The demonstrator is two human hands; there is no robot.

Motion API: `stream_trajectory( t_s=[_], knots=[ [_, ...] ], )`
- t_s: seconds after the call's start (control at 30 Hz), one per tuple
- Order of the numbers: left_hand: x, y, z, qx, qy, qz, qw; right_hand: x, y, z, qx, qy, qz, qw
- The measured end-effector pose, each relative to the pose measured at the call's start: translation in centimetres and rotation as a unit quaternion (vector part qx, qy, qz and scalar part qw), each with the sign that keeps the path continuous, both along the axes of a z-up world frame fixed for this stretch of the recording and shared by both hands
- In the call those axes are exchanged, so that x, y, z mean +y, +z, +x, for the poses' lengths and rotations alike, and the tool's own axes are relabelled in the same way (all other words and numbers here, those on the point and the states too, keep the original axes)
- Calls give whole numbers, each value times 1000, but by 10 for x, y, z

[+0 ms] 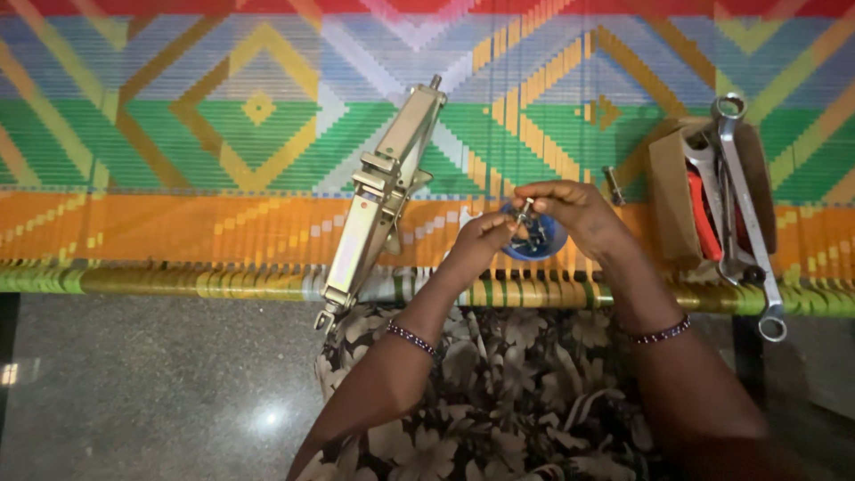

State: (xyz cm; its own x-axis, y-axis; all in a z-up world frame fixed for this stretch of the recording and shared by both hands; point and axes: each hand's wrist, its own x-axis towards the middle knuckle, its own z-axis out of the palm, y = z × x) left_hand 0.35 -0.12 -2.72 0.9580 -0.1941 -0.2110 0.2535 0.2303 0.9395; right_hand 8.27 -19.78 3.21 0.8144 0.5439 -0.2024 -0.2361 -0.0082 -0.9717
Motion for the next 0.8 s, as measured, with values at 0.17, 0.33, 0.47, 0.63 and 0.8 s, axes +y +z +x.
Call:
stream_trajectory(
  t_s=[0.17,0.33,0.47,0.63,0.8],
  knots=[
    [-2,7,-2,-76,31,182,980,0,6,-2,-46,5,-48,998],
    [2,30,-8,-167,84,306,933,6,20,-8,-168,-2,-144,975],
    [4,39,-10,-210,112,356,904,16,23,-13,-265,-3,-200,943],
    [-1,42,-7,-225,103,291,924,10,30,-9,-269,-48,-194,942],
    [4,27,-5,-218,178,234,931,-10,39,1,-338,-20,-263,903]
  ],
)
